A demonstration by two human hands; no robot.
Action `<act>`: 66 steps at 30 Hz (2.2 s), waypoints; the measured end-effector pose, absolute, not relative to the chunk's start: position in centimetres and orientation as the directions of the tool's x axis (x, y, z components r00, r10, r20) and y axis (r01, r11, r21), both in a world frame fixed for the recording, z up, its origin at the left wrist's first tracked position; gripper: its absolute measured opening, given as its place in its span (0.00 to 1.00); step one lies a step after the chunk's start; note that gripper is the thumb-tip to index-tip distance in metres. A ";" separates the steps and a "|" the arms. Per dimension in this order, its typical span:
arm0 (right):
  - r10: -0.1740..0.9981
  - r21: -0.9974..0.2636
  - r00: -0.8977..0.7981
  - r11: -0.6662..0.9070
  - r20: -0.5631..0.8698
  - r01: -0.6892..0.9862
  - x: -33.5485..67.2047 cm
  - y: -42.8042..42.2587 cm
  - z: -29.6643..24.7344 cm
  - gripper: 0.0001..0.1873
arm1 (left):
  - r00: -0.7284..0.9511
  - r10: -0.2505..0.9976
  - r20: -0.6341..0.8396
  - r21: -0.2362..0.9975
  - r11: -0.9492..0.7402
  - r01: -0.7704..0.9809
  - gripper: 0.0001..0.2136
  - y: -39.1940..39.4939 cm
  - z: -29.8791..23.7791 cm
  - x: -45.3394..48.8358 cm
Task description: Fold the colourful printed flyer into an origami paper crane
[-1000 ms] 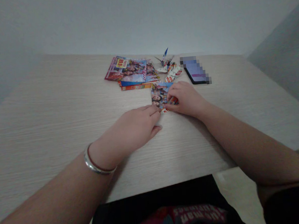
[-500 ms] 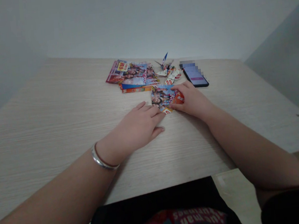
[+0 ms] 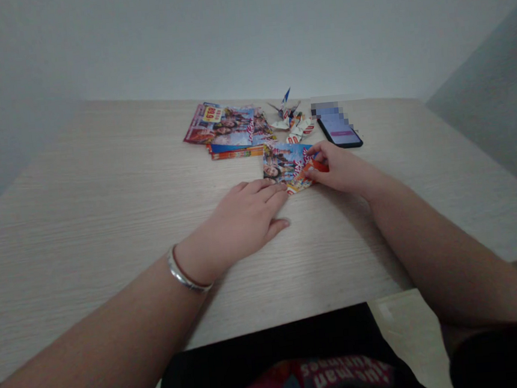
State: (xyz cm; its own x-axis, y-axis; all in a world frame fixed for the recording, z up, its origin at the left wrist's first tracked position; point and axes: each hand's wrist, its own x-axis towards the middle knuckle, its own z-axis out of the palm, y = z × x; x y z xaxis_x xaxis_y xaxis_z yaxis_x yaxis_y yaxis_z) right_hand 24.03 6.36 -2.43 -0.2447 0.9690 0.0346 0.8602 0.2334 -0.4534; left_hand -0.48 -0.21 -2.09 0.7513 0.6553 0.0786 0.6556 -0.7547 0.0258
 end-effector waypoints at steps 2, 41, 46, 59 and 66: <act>0.971 -0.458 -0.240 0.223 0.021 0.861 24.2 6.5 -2.5 0.26 | 0.751 0.656 0.076 0.021 -0.754 0.657 0.25 -0.3 -2.1 -0.4; 0.929 -0.049 -0.118 0.108 -0.352 0.993 25.9 8.2 0.6 0.23 | 0.751 0.654 0.092 0.019 -0.755 0.656 0.23 -0.1 -2.4 -0.9; 0.913 -0.077 -0.080 0.053 -0.399 0.996 27.1 8.5 0.6 0.20 | 0.748 0.654 0.108 -0.003 -0.753 0.659 0.23 -0.2 -2.4 -1.0; 0.981 -0.338 -0.135 0.176 0.143 0.924 25.3 6.5 0.6 0.13 | 0.754 0.653 0.073 0.036 -0.757 0.653 0.24 -0.1 -2.0 -0.7; 0.930 -0.397 -0.335 0.252 -0.154 0.883 22.5 6.2 -1.4 0.12 | 0.756 0.654 0.028 0.028 -0.757 0.653 0.27 0.0 -1.6 -0.9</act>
State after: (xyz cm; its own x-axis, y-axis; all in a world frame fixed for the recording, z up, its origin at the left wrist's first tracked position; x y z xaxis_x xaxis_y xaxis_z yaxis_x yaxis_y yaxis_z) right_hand 22.49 6.22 -1.42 -0.3346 0.9296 -0.1544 0.8827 0.2518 -0.3967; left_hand -0.86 -0.04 -1.59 0.7562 0.6537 0.0283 0.6531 -0.7568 0.0278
